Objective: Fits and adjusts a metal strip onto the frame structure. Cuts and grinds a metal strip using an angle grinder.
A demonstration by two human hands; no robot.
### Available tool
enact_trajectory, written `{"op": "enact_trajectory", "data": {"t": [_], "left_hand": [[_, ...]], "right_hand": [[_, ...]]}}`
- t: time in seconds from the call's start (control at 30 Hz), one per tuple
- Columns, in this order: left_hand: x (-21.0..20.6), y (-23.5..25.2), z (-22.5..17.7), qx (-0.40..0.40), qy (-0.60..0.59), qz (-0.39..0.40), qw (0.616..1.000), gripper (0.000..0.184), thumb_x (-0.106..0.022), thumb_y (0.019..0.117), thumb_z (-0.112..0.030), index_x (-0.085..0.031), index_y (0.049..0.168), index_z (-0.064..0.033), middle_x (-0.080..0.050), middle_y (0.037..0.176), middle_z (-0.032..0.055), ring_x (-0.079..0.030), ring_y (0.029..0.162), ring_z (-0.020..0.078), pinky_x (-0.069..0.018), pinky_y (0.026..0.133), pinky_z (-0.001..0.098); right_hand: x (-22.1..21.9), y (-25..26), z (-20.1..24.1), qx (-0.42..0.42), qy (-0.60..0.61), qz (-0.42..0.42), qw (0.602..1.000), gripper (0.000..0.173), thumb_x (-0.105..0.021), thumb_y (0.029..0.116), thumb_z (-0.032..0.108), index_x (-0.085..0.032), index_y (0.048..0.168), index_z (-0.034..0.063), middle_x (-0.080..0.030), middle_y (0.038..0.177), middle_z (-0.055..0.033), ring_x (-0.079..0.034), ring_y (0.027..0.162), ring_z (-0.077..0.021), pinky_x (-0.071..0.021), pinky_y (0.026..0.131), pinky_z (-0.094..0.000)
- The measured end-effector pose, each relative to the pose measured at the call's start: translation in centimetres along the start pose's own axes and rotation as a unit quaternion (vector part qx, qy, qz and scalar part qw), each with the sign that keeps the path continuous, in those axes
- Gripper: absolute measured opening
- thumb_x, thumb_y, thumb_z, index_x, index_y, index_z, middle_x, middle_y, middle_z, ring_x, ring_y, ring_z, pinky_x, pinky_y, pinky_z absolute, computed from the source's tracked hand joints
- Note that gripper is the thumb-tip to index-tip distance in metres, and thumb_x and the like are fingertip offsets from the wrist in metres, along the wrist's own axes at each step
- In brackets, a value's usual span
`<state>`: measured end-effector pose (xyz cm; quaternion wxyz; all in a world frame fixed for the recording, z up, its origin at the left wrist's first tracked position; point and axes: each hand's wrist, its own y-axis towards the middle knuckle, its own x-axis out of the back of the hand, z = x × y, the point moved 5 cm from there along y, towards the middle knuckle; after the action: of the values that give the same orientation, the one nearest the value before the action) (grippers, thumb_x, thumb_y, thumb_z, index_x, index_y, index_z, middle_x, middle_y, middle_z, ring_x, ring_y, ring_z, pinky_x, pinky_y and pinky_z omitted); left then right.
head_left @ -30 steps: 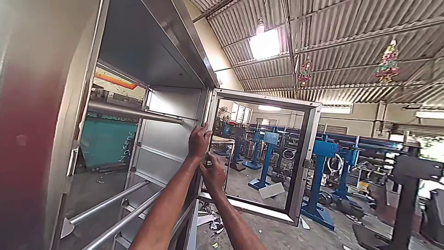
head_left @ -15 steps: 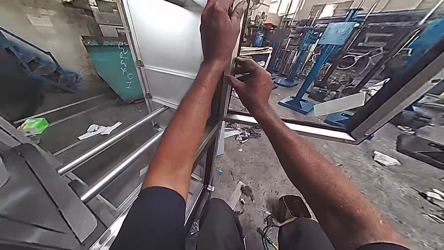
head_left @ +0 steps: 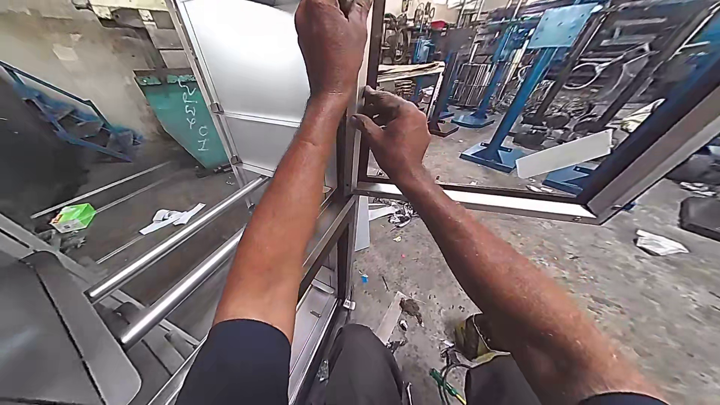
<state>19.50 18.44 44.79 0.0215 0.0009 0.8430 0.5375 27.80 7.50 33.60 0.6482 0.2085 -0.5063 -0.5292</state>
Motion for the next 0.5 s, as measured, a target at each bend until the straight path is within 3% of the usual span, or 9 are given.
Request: {"op": "enact_trajectory", "data": {"t": [0.2, 0.37, 0.5], "left_hand": [[-0.04, 0.02, 0.14, 0.002, -0.005, -0.005, 1.000, 0.016, -0.083, 0.0813, -0.020, -0.072, 0.078, -0.0094, -0.064, 0.068, -0.0026, -0.062, 0.067, 0.0081, -0.0520, 0.071, 0.0275], [-0.12, -0.13, 0.06, -0.007, 0.009, -0.023, 1.000, 0.015, -0.083, 0.0788, -0.017, -0.071, 0.075, -0.0087, -0.060, 0.064, -0.0013, -0.059, 0.063, 0.0096, -0.0504, 0.068, 0.0285], [-0.08, -0.21, 0.00, -0.008, 0.026, -0.027, 0.999, 0.015, -0.084, 0.0781, -0.016, -0.072, 0.076, -0.0081, -0.061, 0.066, -0.0002, -0.060, 0.067, 0.0114, -0.0502, 0.070, 0.0292]], "right_hand": [[0.02, 0.07, 0.10, -0.015, -0.009, 0.004, 1.000, 0.041, -0.071, 0.0918, 0.046, -0.071, 0.132, 0.0348, -0.076, 0.114, 0.0053, -0.072, 0.100, -0.0173, -0.0550, 0.081, -0.0532], [-0.27, -0.05, 0.12, 0.013, -0.009, -0.018, 1.000, 0.039, -0.070, 0.0937, 0.041, -0.071, 0.131, 0.0308, -0.076, 0.110, 0.0048, -0.072, 0.091, -0.0153, -0.0558, 0.076, -0.0484], [-0.57, -0.27, 0.32, 0.025, -0.021, -0.029, 0.999, 0.037, -0.068, 0.0954, 0.041, -0.072, 0.130, 0.0287, -0.074, 0.107, 0.0003, -0.070, 0.089, -0.0172, -0.0537, 0.078, -0.0481]]}}
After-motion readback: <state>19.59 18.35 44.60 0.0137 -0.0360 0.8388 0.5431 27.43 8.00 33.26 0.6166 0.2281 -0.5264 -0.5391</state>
